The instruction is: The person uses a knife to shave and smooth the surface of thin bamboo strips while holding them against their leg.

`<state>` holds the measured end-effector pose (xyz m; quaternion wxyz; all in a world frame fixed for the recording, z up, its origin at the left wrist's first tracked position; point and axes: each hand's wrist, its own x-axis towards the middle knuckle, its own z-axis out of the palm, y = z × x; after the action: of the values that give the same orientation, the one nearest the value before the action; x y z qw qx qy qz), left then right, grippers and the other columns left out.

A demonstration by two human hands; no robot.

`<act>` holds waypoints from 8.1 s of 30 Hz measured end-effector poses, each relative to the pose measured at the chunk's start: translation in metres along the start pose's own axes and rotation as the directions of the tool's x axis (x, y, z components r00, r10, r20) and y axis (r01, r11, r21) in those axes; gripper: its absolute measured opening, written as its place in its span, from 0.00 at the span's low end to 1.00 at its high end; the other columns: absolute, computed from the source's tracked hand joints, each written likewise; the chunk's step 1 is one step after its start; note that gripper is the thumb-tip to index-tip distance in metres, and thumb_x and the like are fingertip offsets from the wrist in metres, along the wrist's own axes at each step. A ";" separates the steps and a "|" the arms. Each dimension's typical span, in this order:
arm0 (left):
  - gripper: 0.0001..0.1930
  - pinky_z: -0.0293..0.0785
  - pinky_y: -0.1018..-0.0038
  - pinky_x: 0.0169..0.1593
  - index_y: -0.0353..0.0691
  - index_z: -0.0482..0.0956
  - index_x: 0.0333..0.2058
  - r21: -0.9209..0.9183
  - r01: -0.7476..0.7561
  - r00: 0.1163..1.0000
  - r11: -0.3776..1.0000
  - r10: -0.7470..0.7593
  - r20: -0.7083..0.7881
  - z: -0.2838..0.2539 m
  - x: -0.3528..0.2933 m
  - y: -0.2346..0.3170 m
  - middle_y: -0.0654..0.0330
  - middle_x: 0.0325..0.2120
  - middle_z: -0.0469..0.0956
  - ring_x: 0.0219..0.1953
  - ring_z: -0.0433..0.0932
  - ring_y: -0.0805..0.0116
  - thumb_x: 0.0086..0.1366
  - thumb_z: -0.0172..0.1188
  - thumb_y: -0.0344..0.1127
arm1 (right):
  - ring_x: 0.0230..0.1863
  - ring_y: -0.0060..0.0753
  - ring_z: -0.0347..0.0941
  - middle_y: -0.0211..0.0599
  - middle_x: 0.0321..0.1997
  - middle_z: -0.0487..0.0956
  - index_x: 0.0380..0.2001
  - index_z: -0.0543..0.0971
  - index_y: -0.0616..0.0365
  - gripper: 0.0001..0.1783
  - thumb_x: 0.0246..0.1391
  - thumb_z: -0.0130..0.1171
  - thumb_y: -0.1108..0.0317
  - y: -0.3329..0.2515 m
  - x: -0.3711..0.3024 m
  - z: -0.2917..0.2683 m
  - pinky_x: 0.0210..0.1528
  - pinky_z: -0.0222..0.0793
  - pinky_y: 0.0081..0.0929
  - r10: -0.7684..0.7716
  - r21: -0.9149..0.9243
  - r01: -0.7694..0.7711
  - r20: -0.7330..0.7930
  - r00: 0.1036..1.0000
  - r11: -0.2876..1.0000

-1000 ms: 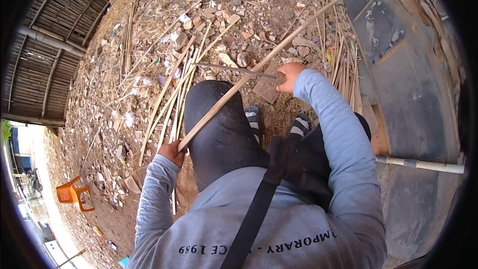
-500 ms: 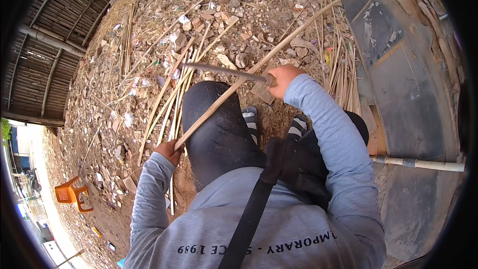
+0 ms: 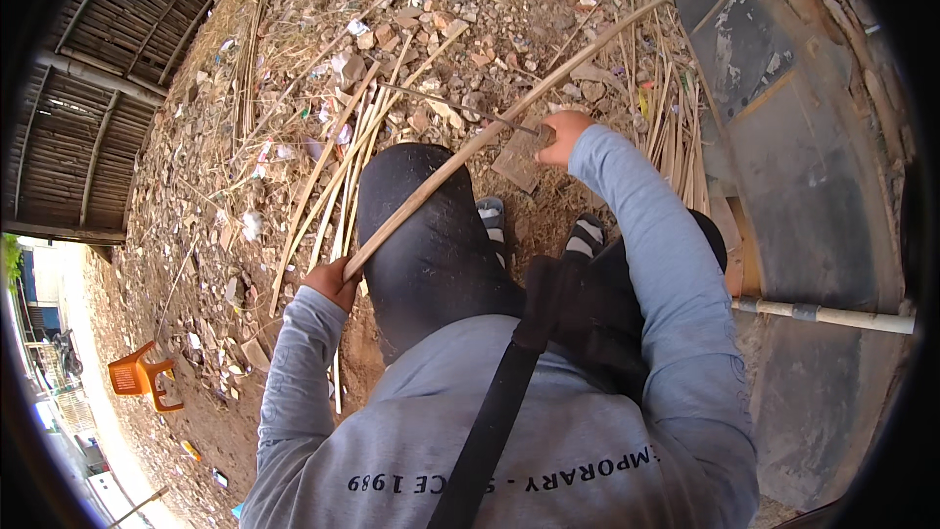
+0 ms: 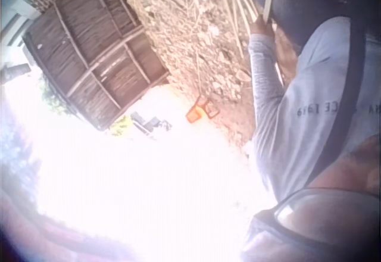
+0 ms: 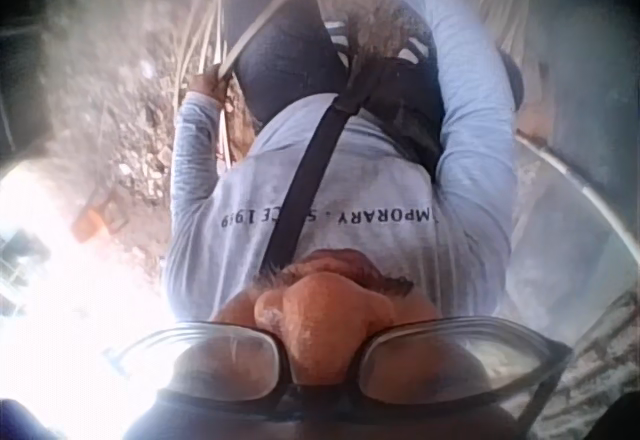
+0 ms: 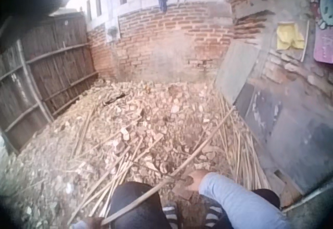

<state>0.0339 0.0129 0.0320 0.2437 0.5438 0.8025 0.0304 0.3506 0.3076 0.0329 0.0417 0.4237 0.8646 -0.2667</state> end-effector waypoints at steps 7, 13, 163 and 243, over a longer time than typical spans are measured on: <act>0.14 0.73 0.58 0.39 0.40 0.78 0.35 -0.002 0.051 0.999 0.999 -0.051 0.016 0.000 -0.014 -0.010 0.45 0.25 0.79 0.32 0.79 0.45 0.63 0.53 0.44 | 0.42 0.47 0.77 0.42 0.38 0.81 0.41 0.79 0.52 0.18 0.45 0.60 0.59 -0.049 -0.018 -0.010 0.49 0.72 0.37 -0.032 -0.143 0.034 0.018 0.999 0.989; 0.13 0.74 0.59 0.39 0.40 0.78 0.35 0.047 0.042 0.999 0.998 -0.042 -0.004 -0.004 -0.004 -0.002 0.46 0.25 0.79 0.31 0.78 0.45 0.63 0.53 0.43 | 0.42 0.46 0.77 0.43 0.39 0.80 0.41 0.79 0.53 0.18 0.45 0.60 0.59 0.011 -0.004 -0.018 0.48 0.72 0.36 0.242 0.030 -0.240 -0.082 0.967 0.970; 0.21 0.71 0.51 0.31 0.37 0.71 0.29 0.175 0.088 0.989 0.981 -0.064 -0.135 -0.006 -0.032 0.026 0.43 0.20 0.76 0.26 0.76 0.38 0.67 0.46 0.52 | 0.42 0.50 0.76 0.48 0.39 0.80 0.39 0.80 0.53 0.17 0.47 0.56 0.59 -0.044 -0.021 -0.020 0.47 0.71 0.39 0.094 -0.103 -0.089 0.049 0.994 0.991; 0.23 0.73 0.63 0.21 0.41 0.72 0.43 -0.555 0.618 0.787 0.557 -0.441 0.432 0.216 -0.032 -0.202 0.55 0.29 0.77 0.20 0.76 0.62 0.65 0.51 0.56 | 0.45 0.55 0.73 0.53 0.39 0.77 0.37 0.79 0.60 0.22 0.34 0.66 0.63 0.281 -0.346 0.329 0.49 0.70 0.41 0.837 0.370 -0.751 -0.229 0.497 0.547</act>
<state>-0.0383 -0.1448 -0.2097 0.5163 0.1480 0.8251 0.1753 0.7323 0.0386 -0.2649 -0.0551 0.8197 0.5243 -0.2239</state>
